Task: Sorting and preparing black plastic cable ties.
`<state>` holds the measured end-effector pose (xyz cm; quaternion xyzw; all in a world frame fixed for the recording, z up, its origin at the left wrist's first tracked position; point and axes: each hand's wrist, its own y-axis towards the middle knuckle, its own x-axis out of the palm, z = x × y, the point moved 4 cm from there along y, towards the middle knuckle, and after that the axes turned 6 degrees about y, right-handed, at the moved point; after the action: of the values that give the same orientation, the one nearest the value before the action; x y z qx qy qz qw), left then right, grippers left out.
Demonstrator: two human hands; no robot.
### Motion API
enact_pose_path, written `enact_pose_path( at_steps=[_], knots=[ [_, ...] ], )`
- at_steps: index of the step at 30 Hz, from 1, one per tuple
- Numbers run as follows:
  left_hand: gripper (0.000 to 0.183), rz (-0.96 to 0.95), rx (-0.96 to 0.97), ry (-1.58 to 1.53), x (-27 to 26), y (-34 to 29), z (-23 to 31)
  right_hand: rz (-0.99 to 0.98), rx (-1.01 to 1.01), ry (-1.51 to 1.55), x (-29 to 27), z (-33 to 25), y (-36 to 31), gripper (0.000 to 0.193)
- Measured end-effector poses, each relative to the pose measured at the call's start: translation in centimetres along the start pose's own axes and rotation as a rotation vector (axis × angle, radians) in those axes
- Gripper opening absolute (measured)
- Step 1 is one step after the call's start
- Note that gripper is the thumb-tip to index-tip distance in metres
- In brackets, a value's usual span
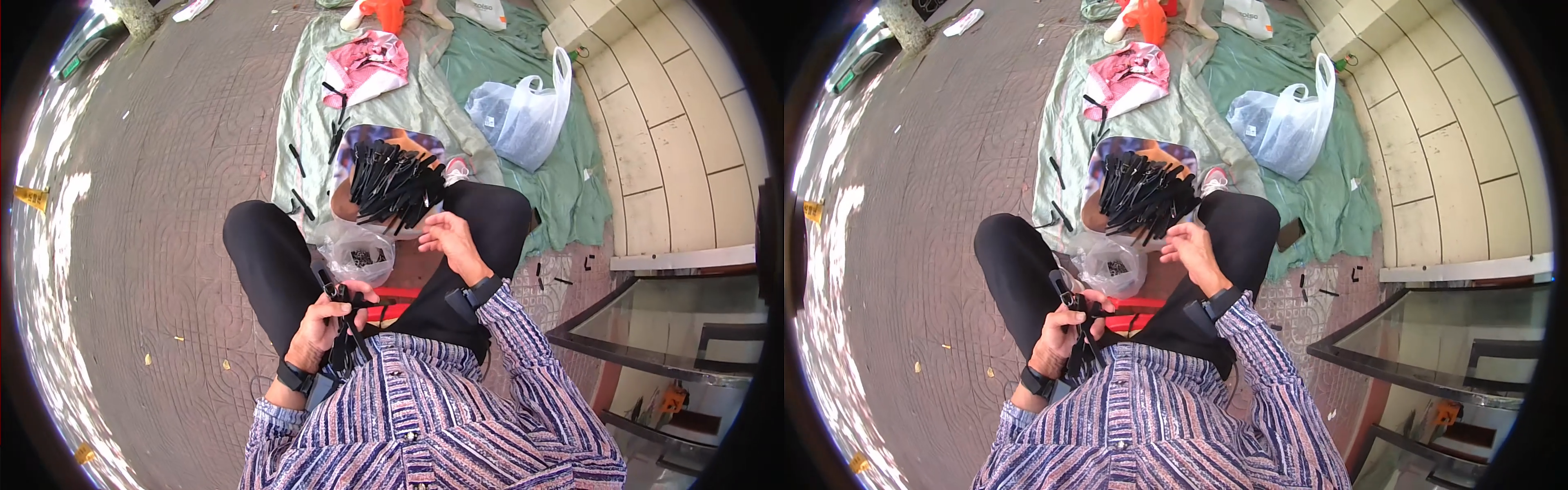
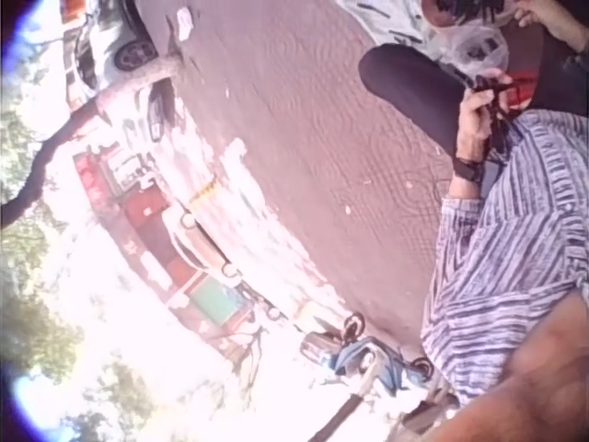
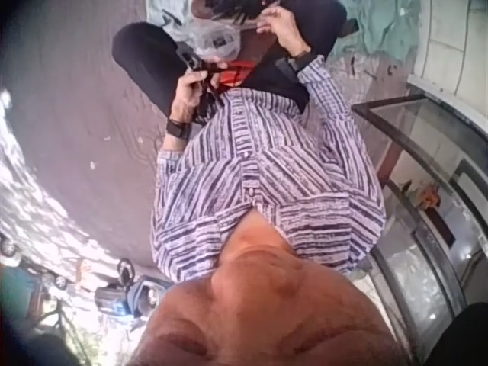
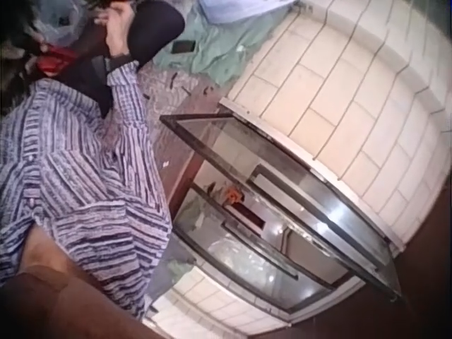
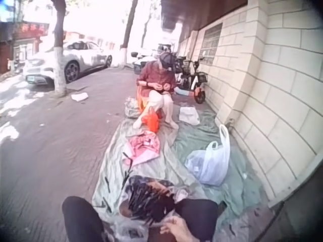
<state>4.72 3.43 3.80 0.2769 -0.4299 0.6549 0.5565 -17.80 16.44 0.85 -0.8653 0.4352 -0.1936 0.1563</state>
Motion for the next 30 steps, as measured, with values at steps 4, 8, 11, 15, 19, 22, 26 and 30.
enact_pose_path(
  at_steps=[4,8,11,15,19,22,26,30],
  knots=[
    [0.051,0.073,0.037,0.002,-0.6,0.0,-0.1,0.077,0.061,0.076,-2.5,1.1,0.3,0.019],
    [0.056,0.124,0.028,-0.096,-0.5,-0.3,0.1,0.101,0.098,0.114,-2.0,2.1,-0.1,0.019],
    [0.059,0.016,-0.002,-0.211,-0.3,0.2,0.0,-0.109,0.090,-0.082,1.5,0.5,-2.2,0.018],
    [0.061,0.042,-0.048,-0.232,-0.3,0.1,-0.4,-0.590,0.110,-0.469,7.4,-0.5,-5.2,0.027],
    [0.063,0.091,-0.052,-0.172,-0.1,-0.3,-0.3,-0.714,0.039,-0.836,9.7,-1.5,-7.3,0.033],
    [0.059,0.096,-0.058,-0.084,0.3,-0.4,-0.7,-0.695,-0.197,-0.951,9.0,-1.7,-7.4,0.024],
    [0.046,0.037,-0.112,0.115,-0.2,-1.0,-0.7,-0.547,-0.192,-0.852,7.8,-4.6,-7.5,0.026],
    [0.037,0.160,-0.071,0.146,0.7,-1.1,0.0,-0.486,-0.087,-0.794,7.2,-4.9,-8.3,0.026]
  ],
)
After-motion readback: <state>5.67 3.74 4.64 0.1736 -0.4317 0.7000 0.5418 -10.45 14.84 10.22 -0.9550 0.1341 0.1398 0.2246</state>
